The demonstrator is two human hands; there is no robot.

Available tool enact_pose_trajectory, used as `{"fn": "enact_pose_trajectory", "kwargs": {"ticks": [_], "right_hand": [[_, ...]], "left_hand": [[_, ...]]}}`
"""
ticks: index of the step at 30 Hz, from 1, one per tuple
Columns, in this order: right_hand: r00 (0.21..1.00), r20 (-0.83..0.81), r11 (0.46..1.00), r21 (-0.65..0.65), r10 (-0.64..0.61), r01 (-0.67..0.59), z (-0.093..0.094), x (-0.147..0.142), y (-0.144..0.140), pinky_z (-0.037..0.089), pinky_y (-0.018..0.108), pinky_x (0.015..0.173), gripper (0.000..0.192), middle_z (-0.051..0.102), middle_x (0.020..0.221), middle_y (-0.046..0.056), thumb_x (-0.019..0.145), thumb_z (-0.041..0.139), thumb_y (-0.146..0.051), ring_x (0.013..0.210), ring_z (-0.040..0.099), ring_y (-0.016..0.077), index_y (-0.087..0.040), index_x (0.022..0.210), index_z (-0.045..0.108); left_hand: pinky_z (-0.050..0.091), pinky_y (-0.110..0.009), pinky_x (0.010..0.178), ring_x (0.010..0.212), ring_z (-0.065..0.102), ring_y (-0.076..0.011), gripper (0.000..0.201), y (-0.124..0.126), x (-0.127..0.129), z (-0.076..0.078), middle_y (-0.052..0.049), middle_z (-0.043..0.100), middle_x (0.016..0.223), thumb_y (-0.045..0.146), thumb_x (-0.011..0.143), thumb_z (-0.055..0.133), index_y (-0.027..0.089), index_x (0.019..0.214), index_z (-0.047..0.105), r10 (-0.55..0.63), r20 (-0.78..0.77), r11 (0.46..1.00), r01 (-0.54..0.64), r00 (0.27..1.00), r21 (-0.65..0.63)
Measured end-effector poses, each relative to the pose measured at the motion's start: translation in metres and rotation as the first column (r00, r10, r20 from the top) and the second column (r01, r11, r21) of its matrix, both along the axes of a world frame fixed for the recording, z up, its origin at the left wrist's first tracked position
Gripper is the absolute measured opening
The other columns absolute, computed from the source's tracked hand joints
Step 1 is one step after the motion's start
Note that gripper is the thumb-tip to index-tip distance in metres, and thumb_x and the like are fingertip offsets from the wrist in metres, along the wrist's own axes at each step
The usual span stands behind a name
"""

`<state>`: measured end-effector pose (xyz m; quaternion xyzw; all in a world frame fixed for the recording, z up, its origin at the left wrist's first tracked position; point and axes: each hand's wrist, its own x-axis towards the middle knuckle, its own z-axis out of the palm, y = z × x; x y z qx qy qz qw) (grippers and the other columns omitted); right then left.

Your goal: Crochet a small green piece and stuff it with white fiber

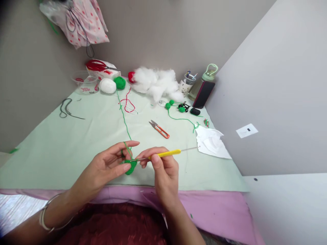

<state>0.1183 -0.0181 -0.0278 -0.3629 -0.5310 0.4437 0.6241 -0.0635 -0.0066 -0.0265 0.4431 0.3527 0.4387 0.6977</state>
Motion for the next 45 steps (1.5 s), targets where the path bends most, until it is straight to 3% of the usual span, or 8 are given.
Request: {"fn": "enact_pose_trajectory", "kwargs": {"ticks": [4,8,12,19,24,30,36,45], "right_hand": [[0.965,0.253,0.985,0.171,-0.071,0.028,0.000,0.004,-0.006,0.058,0.032,0.074,0.022,0.077,0.095,0.004,0.109,0.050,-0.020,0.081,0.069,0.0163,-0.024,0.107,0.072],[0.743,0.596,0.868,0.495,-0.305,-0.040,-0.006,0.004,-0.013,0.062,0.035,0.082,0.027,0.077,0.109,0.010,0.103,0.055,-0.010,0.098,0.072,0.0208,-0.021,0.122,0.071],[0.616,0.614,0.761,0.648,-0.494,-0.035,-0.015,0.001,-0.014,0.063,0.035,0.080,0.034,0.074,0.116,0.012,0.100,0.061,-0.008,0.105,0.072,0.0236,-0.023,0.128,0.074],[0.984,0.126,0.977,0.186,-0.128,0.103,-0.006,-0.002,-0.002,0.056,0.031,0.066,0.022,0.072,0.089,0.003,0.107,0.057,-0.021,0.072,0.065,0.0151,-0.026,0.105,0.078],[0.958,0.255,0.975,0.212,-0.128,0.074,-0.009,-0.006,-0.003,0.059,0.033,0.074,0.023,0.076,0.096,0.005,0.104,0.060,-0.016,0.090,0.072,0.0194,-0.027,0.109,0.079],[0.741,0.488,0.799,0.591,-0.461,0.107,-0.015,-0.008,-0.010,0.061,0.037,0.077,0.037,0.077,0.114,0.009,0.098,0.068,-0.010,0.100,0.072,0.0234,-0.030,0.127,0.078],[0.979,0.112,0.972,0.181,-0.169,0.147,-0.004,-0.006,-0.001,0.054,0.032,0.065,0.023,0.074,0.088,0.002,0.106,0.059,-0.022,0.071,0.063,0.0156,-0.030,0.106,0.081],[0.998,-0.051,0.997,-0.058,-0.044,0.041,-0.008,-0.005,0.002,0.052,0.027,0.069,0.016,0.075,0.088,0.001,0.103,0.067,-0.031,0.073,0.062,0.0126,-0.028,0.098,0.081]], "left_hand": [[0.046,-0.031,0.096,0.095,0.060,-0.0158,0.043,0.000,0.000,-0.004,0.002,0.063,0.095,0.021,0.091,0.078,0.033,0.132,0.073,0.024,-0.044,0.999,-0.021,0.999,0.049],[0.045,-0.029,0.097,0.090,0.060,-0.0135,0.047,-0.001,0.006,-0.005,0.004,0.062,0.087,0.018,0.089,0.081,0.033,0.133,0.074,0.125,-0.063,0.990,-0.121,0.990,0.068],[0.048,-0.025,0.081,0.075,0.056,-0.0097,0.059,0.001,0.009,-0.003,0.004,0.063,0.083,0.026,0.082,0.091,0.029,0.138,0.072,0.052,0.205,0.981,-0.012,0.977,-0.192],[0.032,-0.019,0.056,0.060,0.038,-0.0042,0.048,0.005,0.005,-0.001,0.002,0.061,0.083,0.026,0.081,0.091,0.023,0.128,0.079,-0.008,0.344,0.952,0.112,0.939,-0.285],[0.043,-0.023,0.072,0.077,0.055,-0.0108,0.042,0.000,0.012,-0.004,0.001,0.066,0.087,0.026,0.084,0.089,0.032,0.125,0.081,0.040,0.228,0.991,-0.009,0.973,-0.135],[0.038,-0.018,0.062,0.063,0.043,-0.0053,0.044,0.003,0.012,0.000,0.002,0.062,0.084,0.032,0.080,0.092,0.027,0.123,0.083,0.049,0.308,0.960,0.041,0.950,-0.278],[0.036,-0.017,0.058,0.063,0.041,-0.0046,0.034,0.010,0.007,0.001,0.000,0.063,0.089,0.027,0.082,0.087,0.022,0.115,0.085,0.029,0.320,0.955,0.068,0.947,-0.289],[0.051,-0.030,0.088,0.087,0.059,-0.0141,0.038,0.003,0.003,-0.002,0.001,0.064,0.094,0.029,0.089,0.083,0.031,0.127,0.078,-0.063,0.113,0.996,0.071,0.992,-0.063]]}}
